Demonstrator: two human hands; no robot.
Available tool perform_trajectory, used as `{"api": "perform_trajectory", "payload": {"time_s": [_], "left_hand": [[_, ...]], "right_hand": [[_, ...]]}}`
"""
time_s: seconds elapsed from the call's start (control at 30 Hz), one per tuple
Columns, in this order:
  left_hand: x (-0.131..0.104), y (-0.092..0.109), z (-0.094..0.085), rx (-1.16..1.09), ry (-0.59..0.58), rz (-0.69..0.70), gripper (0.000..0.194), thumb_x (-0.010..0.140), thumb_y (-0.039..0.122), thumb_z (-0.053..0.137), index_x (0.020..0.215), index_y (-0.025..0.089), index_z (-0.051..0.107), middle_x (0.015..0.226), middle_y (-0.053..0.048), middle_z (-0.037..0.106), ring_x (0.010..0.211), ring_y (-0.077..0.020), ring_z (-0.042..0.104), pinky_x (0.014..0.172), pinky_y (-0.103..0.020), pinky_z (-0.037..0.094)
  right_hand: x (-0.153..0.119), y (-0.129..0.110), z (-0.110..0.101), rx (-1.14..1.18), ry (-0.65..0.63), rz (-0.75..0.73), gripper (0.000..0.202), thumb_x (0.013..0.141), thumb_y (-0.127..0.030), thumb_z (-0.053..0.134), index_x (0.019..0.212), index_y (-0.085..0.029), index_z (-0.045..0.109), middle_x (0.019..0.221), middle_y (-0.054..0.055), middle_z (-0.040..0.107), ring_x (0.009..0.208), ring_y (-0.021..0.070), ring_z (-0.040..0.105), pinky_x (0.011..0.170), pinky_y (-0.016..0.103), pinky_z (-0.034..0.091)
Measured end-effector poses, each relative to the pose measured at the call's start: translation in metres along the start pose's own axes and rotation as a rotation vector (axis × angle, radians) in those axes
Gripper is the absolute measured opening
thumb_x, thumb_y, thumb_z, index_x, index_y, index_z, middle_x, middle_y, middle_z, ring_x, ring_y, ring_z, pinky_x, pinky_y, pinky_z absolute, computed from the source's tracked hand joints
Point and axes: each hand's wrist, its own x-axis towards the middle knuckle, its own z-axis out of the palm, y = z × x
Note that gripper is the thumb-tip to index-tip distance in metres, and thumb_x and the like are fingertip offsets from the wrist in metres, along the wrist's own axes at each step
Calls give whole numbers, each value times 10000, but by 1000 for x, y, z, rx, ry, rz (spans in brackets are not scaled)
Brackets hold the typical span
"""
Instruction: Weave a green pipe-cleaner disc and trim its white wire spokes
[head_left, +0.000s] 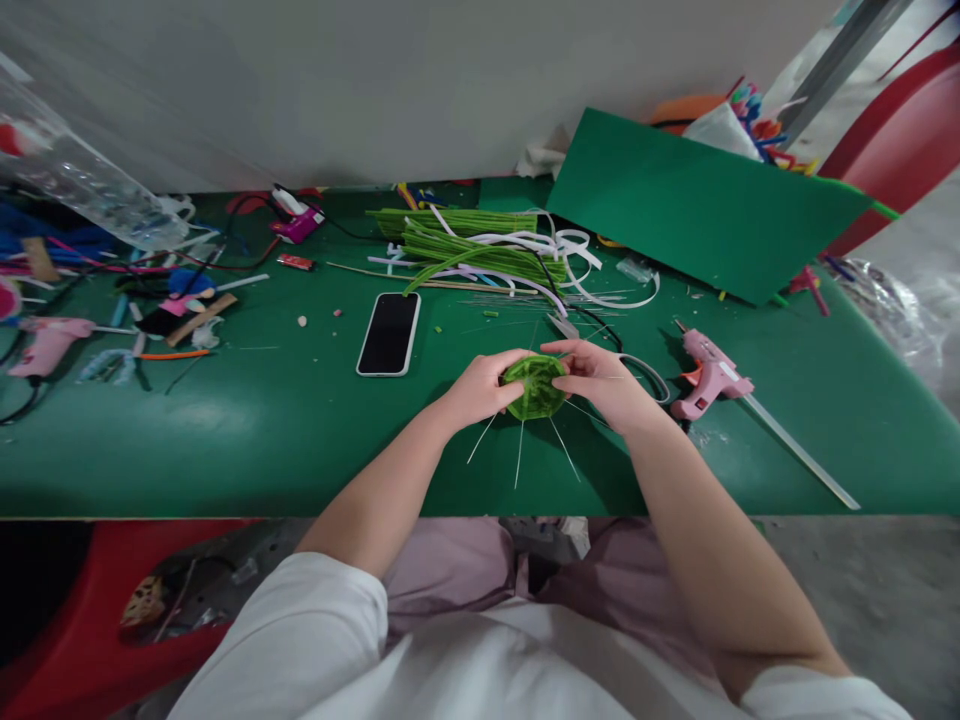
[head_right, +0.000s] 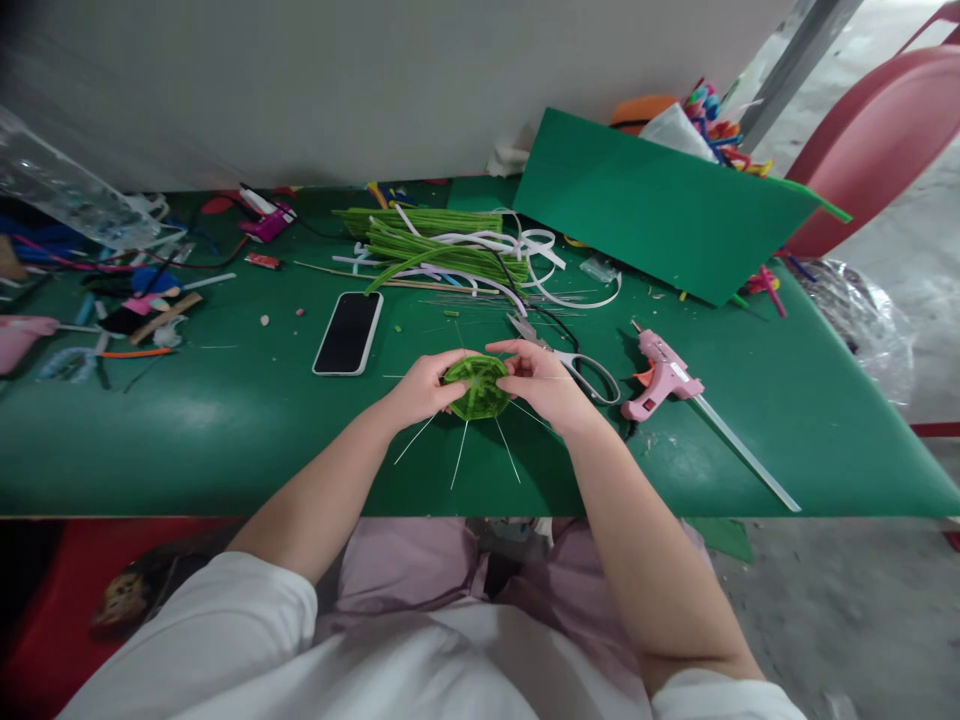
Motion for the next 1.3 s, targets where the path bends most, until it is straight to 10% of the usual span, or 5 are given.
{"api": "perform_trajectory", "payload": {"time_s": [0.7,0.83,0.97,1.13,1.3], "left_hand": [[-2,-1,0,-67,108,41,353,776,283,496,1120,236,563,813,-46,638,532,-137,555,458,-245,434],[-5,7,-2,-127,152,72,402,759,336,550,1152,251,542,810,-44,620,669,-168,572,558,-265,454],[-2,5,-11,-208,268,139,445,733,294,590,1168,243,513,806,-26,602,787,-171,579,700,-295,463],[4,-4,-23,-461,731,333,205,741,223,538,943,204,568,773,-4,598,749,-113,577,674,-242,462],[3,-4,-24,-750,423,189,311,808,369,403,581,177,495,335,56,389,283,-64,362,334,-194,282]], "right_hand": [[-5,-9,-5,-141,3,-12,364,700,-233,620,1063,-228,593,850,20,569,701,127,545,574,255,484],[-7,-12,-6,-184,-64,124,283,746,-335,589,973,-172,635,620,14,587,518,135,579,457,265,512],[-7,-16,-7,-163,208,-32,371,783,-353,544,1120,-204,581,686,20,632,481,145,600,435,285,524],[-8,-15,-9,-195,543,-336,438,814,-317,503,1250,-281,476,1147,32,579,913,223,628,782,409,537],[-11,-11,-7,-511,687,-443,446,817,-242,470,1261,-285,473,1172,41,573,1032,266,565,849,477,492]]}}
